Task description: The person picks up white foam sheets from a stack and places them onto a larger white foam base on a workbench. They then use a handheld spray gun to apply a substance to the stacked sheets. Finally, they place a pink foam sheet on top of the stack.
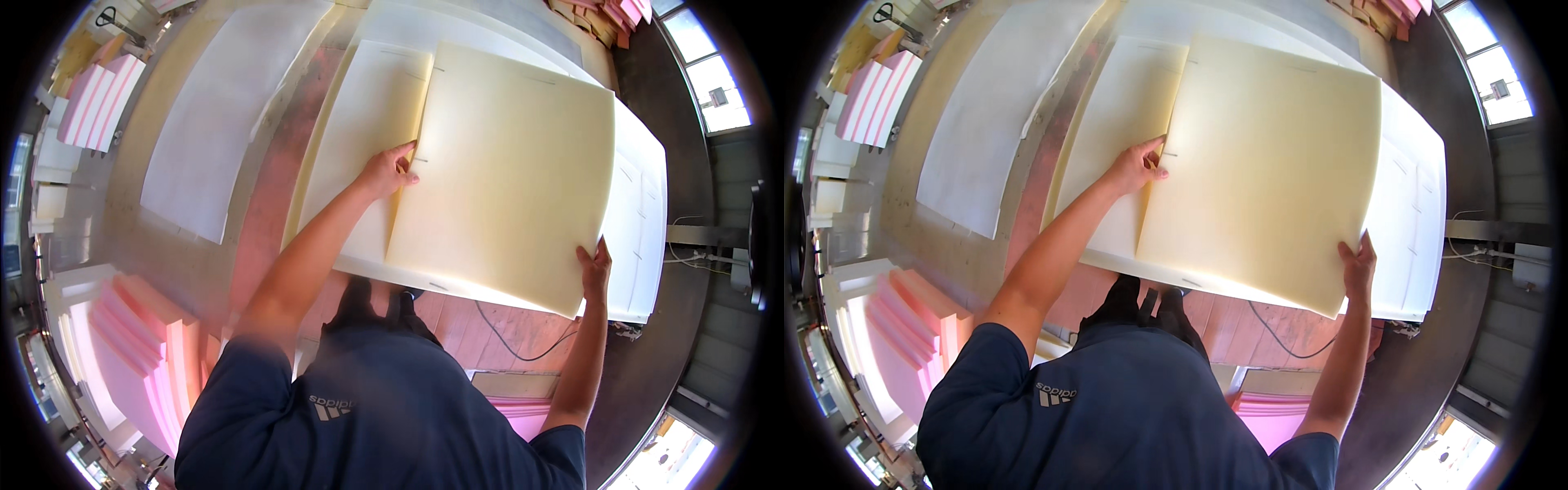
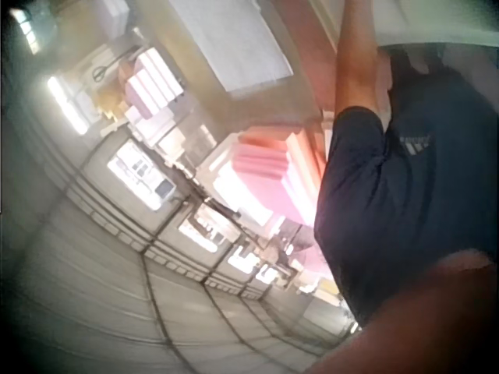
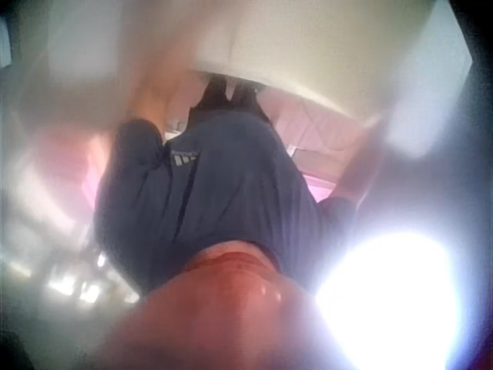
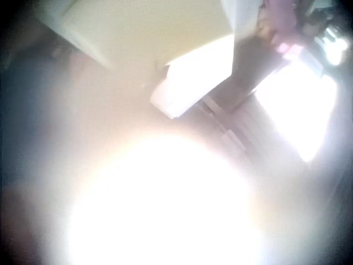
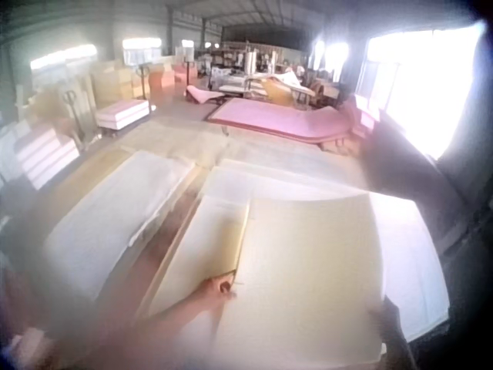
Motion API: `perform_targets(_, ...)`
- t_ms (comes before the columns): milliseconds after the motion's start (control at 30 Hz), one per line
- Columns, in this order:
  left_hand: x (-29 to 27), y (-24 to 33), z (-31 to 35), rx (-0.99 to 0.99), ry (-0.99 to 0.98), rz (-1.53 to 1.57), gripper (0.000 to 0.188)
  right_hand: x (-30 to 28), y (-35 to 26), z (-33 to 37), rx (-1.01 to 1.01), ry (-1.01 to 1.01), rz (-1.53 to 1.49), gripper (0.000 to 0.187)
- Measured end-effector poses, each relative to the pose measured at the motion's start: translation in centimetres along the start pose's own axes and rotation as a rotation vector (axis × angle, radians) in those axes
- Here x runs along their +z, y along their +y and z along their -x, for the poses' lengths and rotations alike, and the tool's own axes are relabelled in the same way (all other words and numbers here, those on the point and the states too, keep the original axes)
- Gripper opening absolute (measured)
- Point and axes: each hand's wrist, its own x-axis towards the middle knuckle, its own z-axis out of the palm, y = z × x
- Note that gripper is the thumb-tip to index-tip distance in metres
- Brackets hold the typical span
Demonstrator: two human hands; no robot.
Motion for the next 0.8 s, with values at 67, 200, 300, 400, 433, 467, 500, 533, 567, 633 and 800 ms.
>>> perform_targets(67, 0.0, 0.1, -0.1, -0.011, 0.001, -0.009, 0.082, 0.0, 0.2, -0.3, -0.007, -0.002, 0.024, 0.052)
perform_targets(200, 0.0, 0.0, 0.0, -0.013, 0.028, -0.067, 0.080, 0.7, -0.2, -0.6, -0.009, -0.006, 0.028, 0.054)
perform_targets(300, 0.2, 0.5, 0.1, -0.004, 0.050, -0.116, 0.079, 0.8, 0.0, -1.0, -0.015, 0.034, 0.099, 0.055)
perform_targets(400, 0.3, 1.2, 0.3, -0.029, 0.062, -0.168, 0.078, 0.6, 1.1, -1.5, -0.043, 0.044, 0.104, 0.056)
perform_targets(433, 0.1, 1.3, 0.2, -0.035, 0.059, -0.163, 0.078, 0.5, 1.4, -1.8, -0.053, 0.039, 0.104, 0.056)
perform_targets(467, 0.2, 1.4, 0.3, -0.046, 0.053, -0.158, 0.078, 0.6, 1.3, -1.8, -0.058, 0.032, 0.106, 0.056)
perform_targets(500, 0.1, 1.6, 0.4, -0.052, 0.045, -0.150, 0.077, 0.6, 1.2, -1.8, -0.067, 0.027, 0.120, 0.056)
perform_targets(533, 0.0, 1.7, 0.3, -0.058, 0.036, -0.143, 0.077, 0.7, 1.1, -1.9, -0.076, 0.023, 0.134, 0.056)
perform_targets(567, 0.0, 1.9, 0.2, -0.063, 0.025, -0.135, 0.076, 0.7, 0.9, -1.8, -0.083, 0.021, 0.150, 0.056)
perform_targets(633, 0.0, 2.3, 0.2, -0.049, 0.027, -0.142, 0.070, 0.7, 1.1, -1.7, -0.094, 0.023, 0.118, 0.055)
perform_targets(800, 0.2, 0.5, -1.8, 0.055, 0.017, 0.321, 0.046, 1.1, -0.4, -1.2, -0.075, 0.033, 0.215, 0.054)
